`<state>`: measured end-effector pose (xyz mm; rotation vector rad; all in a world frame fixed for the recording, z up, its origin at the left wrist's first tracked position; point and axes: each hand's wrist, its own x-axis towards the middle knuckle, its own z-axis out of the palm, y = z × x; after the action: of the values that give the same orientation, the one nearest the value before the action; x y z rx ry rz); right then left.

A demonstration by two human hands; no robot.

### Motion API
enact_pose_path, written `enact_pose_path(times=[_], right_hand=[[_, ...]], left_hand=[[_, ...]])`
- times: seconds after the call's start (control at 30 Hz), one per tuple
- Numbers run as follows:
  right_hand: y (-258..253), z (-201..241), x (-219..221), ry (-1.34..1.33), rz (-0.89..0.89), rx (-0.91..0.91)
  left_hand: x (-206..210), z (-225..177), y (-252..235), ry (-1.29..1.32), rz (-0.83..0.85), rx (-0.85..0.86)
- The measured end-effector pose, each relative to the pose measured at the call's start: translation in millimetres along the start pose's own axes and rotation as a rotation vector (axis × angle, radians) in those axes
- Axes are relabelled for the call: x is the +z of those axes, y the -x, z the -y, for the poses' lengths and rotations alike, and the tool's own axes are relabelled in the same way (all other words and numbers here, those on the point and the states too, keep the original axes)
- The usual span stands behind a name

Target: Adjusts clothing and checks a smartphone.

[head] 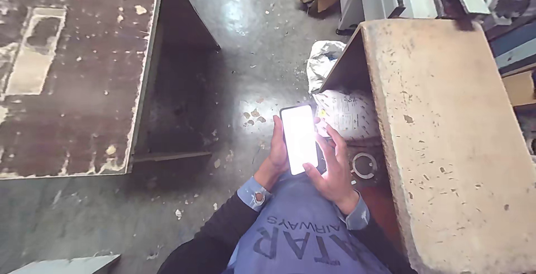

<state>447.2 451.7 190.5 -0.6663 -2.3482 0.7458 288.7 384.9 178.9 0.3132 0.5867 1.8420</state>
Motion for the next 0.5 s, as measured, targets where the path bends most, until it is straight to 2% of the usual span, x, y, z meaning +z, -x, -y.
enact_pose_path(times=[0.13, 0.23, 0.3, 0.4, 0.5], right_hand=[[1, 8, 6, -0.152, -0.043, 0.098], [5, 13, 12, -0.426, -0.028, 0.297], [8, 14, 18, -0.768, 0.034, 0.470], [14, 13, 27, -1.470, 0.181, 0.750], [21, 6, 44, -1.886, 0.328, 0.772]], left_hand=[[-4, -7, 8, -0.011, 0.008, -0.028], [-10, -13, 13, -0.011, 0.039, -0.046], [-12, -17, 18, -0.051, -0.025, -0.056], [-15, -22, 28, -0.169, -0.143, -0.113], [-26, -22, 31, -0.219, -0.050, -0.263]])
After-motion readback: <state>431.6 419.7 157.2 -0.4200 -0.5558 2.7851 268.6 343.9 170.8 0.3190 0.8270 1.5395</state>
